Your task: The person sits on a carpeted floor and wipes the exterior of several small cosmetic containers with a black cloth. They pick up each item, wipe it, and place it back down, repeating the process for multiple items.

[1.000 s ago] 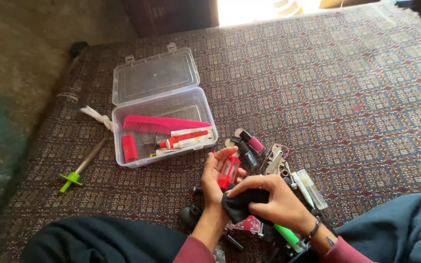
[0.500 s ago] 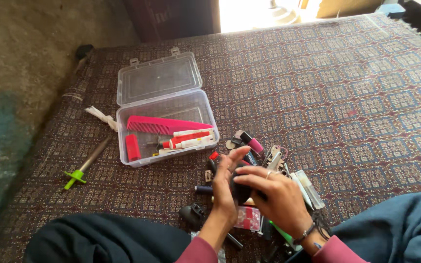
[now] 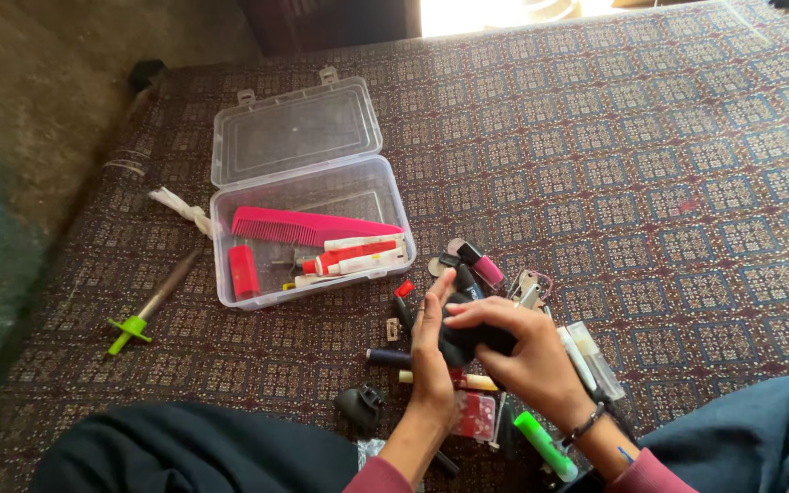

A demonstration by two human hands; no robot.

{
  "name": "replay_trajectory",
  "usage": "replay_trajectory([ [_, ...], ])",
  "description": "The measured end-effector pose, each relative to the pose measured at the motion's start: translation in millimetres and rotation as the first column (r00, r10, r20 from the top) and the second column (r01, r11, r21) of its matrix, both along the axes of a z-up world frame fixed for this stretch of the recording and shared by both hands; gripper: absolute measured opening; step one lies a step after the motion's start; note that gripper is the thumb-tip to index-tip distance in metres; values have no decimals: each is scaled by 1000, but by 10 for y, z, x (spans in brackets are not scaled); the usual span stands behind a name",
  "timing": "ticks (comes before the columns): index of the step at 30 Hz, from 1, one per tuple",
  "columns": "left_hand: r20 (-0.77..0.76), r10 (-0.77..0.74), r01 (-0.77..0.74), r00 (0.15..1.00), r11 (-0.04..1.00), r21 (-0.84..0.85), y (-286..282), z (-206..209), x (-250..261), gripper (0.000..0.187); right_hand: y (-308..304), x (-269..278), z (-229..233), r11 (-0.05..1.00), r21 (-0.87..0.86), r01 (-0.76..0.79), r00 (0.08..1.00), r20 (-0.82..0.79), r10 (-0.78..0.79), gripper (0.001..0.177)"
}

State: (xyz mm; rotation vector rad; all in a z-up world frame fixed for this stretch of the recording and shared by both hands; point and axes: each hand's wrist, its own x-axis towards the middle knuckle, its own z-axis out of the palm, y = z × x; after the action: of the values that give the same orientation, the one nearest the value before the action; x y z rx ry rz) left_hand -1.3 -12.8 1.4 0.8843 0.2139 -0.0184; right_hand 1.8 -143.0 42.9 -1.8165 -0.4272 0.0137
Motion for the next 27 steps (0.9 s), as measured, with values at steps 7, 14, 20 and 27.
replay_trajectory([
  [7, -52, 135, -138, 989, 989, -45, 157, -273, 69, 55, 13, -171, -76, 975, 152, -164, 966, -176, 190, 37],
  [14, -17, 6, -8, 1000, 988, -152, 234, -229, 63, 51, -155, -318, 174, 948, 154, -277, 894, -321, 314, 39],
  [20, -73, -128, 98, 989, 942, -321, 108, 15, -89, 48, -166, -355, 367, 955, 158, 250, 937, -289, -197, 53],
  [27, -20, -192, 175, 981, 926, -335, 43, -72, -38, 44, -82, -216, 201, 956, -94, 277, 947, 197, -255, 52],
])
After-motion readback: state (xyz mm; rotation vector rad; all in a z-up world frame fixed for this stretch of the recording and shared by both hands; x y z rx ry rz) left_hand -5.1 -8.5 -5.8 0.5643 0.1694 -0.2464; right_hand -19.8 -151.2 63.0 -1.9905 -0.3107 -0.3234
